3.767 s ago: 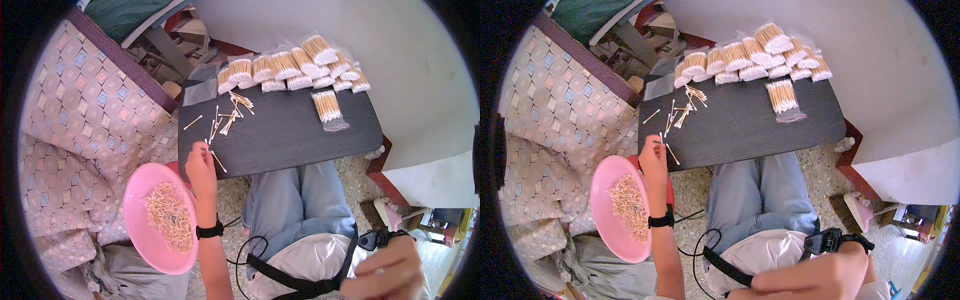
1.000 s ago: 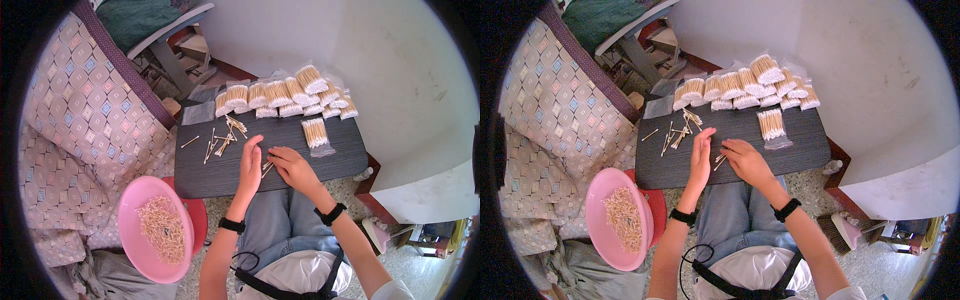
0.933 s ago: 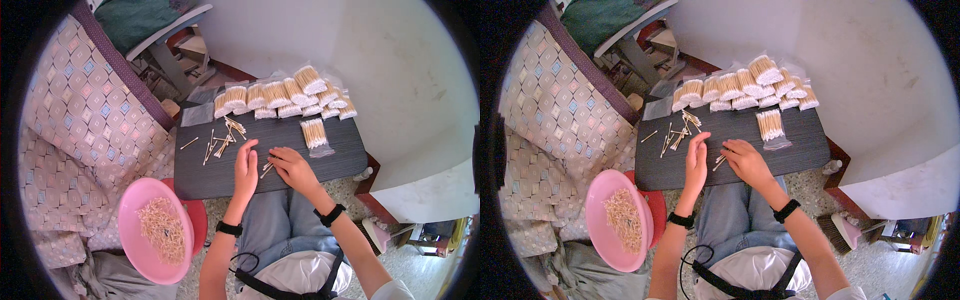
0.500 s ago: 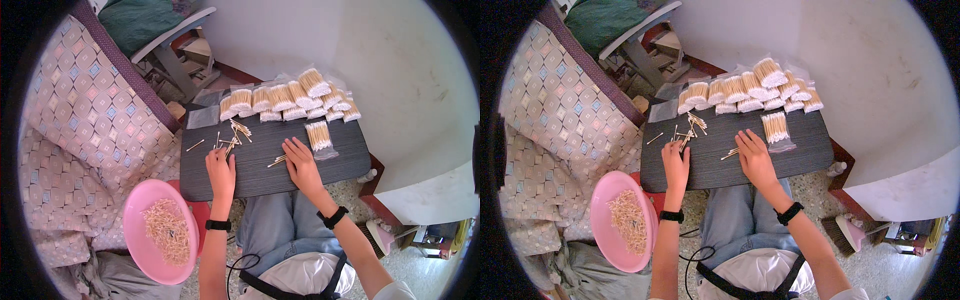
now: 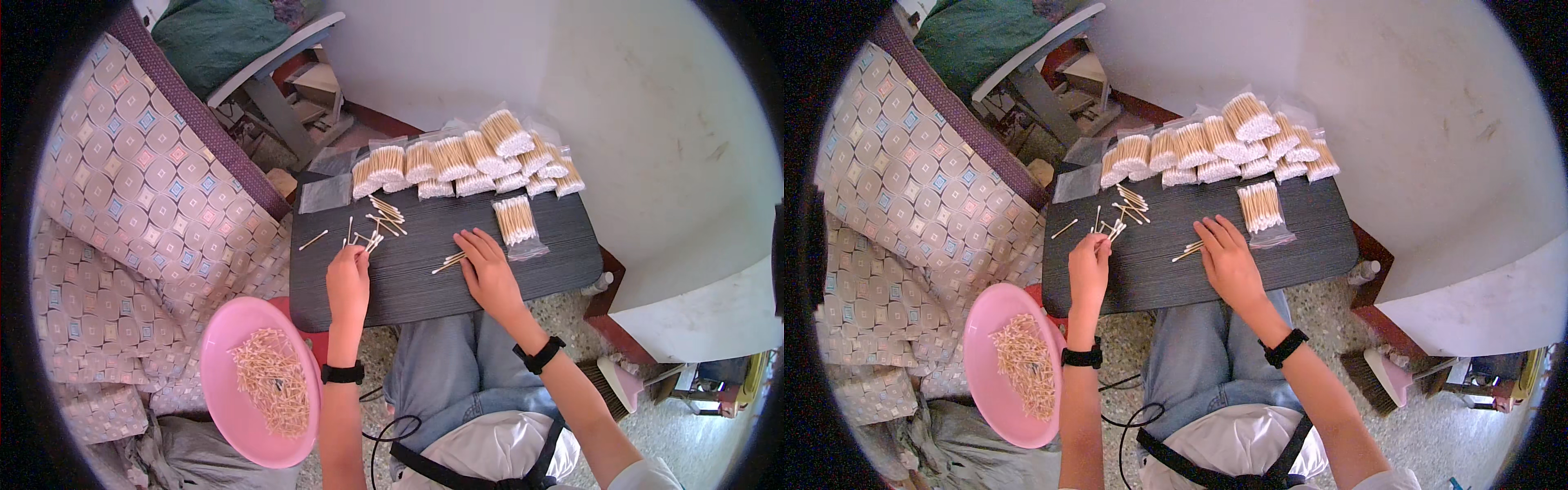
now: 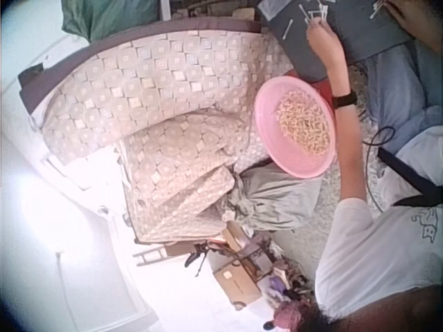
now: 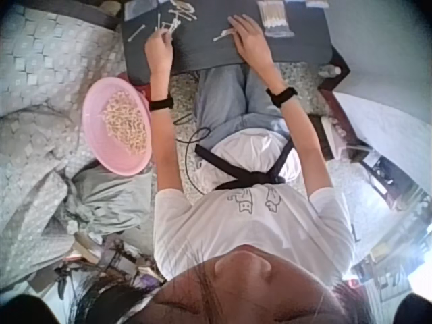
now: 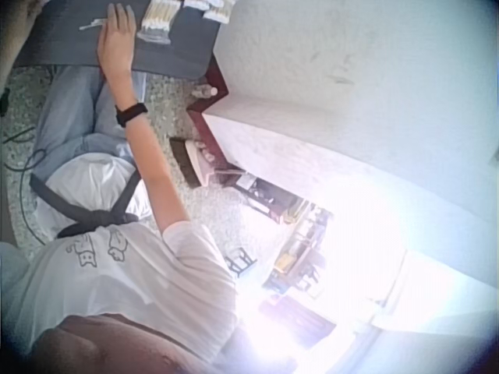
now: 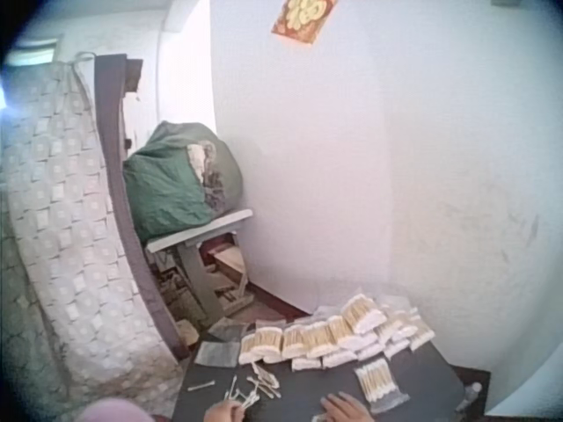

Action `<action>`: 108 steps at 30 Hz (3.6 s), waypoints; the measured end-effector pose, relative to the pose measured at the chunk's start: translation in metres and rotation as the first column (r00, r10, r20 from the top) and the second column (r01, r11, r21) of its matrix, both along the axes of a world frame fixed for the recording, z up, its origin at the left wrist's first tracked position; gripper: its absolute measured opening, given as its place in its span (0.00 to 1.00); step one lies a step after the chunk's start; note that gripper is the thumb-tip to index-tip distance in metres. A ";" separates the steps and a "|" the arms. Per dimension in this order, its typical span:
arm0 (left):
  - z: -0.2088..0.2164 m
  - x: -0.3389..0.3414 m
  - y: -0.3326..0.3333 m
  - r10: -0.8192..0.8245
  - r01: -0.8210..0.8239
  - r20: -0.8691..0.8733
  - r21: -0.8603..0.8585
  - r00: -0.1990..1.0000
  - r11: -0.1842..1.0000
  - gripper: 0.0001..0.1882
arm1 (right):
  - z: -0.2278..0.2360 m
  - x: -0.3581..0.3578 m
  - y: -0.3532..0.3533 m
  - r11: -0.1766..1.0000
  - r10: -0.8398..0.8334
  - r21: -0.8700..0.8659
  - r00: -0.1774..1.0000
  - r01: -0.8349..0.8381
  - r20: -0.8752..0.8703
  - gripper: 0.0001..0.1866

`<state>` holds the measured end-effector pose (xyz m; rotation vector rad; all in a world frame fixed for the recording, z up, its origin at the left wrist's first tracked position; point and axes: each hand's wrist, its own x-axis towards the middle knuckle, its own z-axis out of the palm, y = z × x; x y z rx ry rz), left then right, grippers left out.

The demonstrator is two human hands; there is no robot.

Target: Sorting and packaging cotton swabs into small plastic bags.

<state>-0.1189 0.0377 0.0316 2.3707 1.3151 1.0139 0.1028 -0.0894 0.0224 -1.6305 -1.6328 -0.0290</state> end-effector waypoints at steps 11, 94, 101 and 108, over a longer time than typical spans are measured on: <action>0.025 0.019 -0.016 0.108 0.154 0.316 -0.700 0.943 0.697 0.13 | -0.003 -0.001 0.001 1.000 -0.009 -0.022 1.000 0.009 -0.015 0.20; -0.020 0.072 -0.020 -0.109 0.316 0.589 -0.261 0.801 0.912 0.08 | -0.004 0.002 0.033 1.000 -0.009 -0.018 0.974 0.014 0.227 0.27; -0.019 0.072 -0.020 -0.085 0.312 0.606 -0.279 0.791 0.908 0.08 | 0.001 0.008 0.031 0.992 0.111 -0.066 0.986 -0.103 0.126 0.27; -0.011 0.074 -0.022 -0.182 0.247 0.332 -0.167 0.926 0.954 0.06 | 0.004 0.018 0.018 0.980 0.199 0.078 0.921 -0.184 -0.334 0.19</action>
